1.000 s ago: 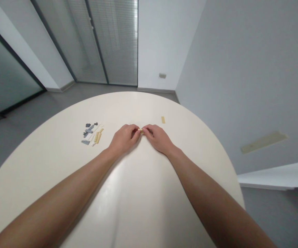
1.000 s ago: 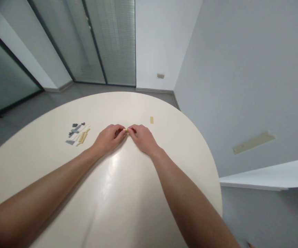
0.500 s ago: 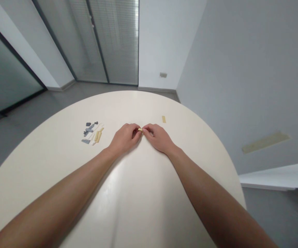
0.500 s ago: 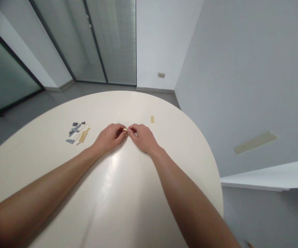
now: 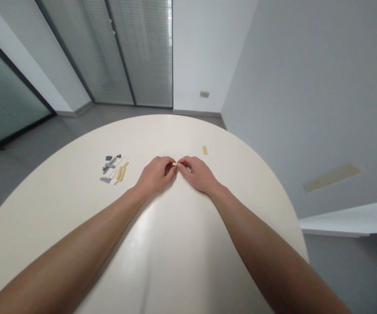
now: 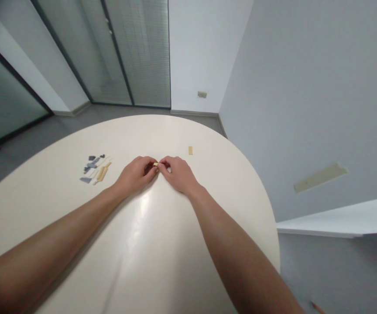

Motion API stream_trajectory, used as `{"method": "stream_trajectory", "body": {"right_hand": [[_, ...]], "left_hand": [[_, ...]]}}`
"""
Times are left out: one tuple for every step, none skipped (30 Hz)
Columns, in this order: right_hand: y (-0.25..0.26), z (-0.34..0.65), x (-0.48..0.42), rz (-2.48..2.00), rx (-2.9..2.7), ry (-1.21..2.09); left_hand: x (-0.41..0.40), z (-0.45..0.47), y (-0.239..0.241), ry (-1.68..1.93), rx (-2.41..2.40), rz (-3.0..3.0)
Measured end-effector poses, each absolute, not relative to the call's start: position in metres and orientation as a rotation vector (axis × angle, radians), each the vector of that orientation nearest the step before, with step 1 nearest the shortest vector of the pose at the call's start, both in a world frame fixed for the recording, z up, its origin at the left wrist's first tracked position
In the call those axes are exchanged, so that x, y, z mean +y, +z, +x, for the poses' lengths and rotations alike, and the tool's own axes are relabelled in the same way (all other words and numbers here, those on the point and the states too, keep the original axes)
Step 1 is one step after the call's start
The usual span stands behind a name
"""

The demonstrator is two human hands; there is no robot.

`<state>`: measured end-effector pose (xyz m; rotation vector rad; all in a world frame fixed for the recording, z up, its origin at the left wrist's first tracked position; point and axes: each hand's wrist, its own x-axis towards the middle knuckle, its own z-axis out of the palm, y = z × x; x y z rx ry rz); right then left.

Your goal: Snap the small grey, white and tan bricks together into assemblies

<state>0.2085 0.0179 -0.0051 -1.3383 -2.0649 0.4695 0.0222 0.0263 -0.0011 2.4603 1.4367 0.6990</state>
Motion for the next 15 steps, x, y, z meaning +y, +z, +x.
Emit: {"method": "stream_trajectory", "body": {"right_hand": [[-0.0051,0.2086,0.0178,-1.334,-2.064,0.470],[-0.0052,0.2086,0.0177,-1.329,-2.063,0.470],[-0.0054,0.2087,0.0176,-1.325,-2.061,0.469],[-0.0055,0.2087,0.0174,-1.322,-2.060,0.467],[-0.0057,0.2088,0.0173,-1.321,-2.059,0.464],[-0.0058,0.2088,0.0171,-1.320,-2.060,0.463],[-0.0059,0.2088,0.0170,-1.320,-2.060,0.463],[-0.0058,0.2087,0.0168,-1.322,-2.062,0.465],[-0.0057,0.2087,0.0166,-1.326,-2.064,0.467],[-0.0054,0.2086,0.0164,-1.331,-2.066,0.470],[-0.0050,0.2085,0.0163,-1.334,-2.069,0.473],[-0.0046,0.2084,0.0161,-1.336,-2.071,0.474],[-0.0043,0.2084,0.0160,-1.335,-2.072,0.475],[-0.0039,0.2085,0.0159,-1.332,-2.071,0.475],[-0.0038,0.2085,0.0158,-1.328,-2.070,0.475]], "left_hand": [[0.0263,0.0221,-0.0012,0.700,1.436,2.460],[0.0262,0.0219,-0.0012,0.701,1.437,2.459],[0.0261,0.0218,-0.0011,0.702,1.438,2.458],[0.0260,0.0217,-0.0010,0.702,1.437,2.458],[0.0259,0.0216,-0.0009,0.702,1.435,2.457],[0.0258,0.0214,-0.0008,0.704,1.431,2.457],[0.0257,0.0213,-0.0008,0.706,1.427,2.456],[0.0257,0.0212,-0.0008,0.710,1.425,2.455],[0.0257,0.0211,-0.0010,0.712,1.423,2.453],[0.0258,0.0211,-0.0012,0.713,1.424,2.450],[0.0258,0.0211,-0.0014,0.712,1.427,2.447],[0.0259,0.0211,-0.0016,0.710,1.430,2.445],[0.0260,0.0211,-0.0017,0.707,1.434,2.443],[0.0260,0.0212,-0.0017,0.705,1.437,2.442],[0.0261,0.0212,-0.0017,0.704,1.437,2.441]]}}
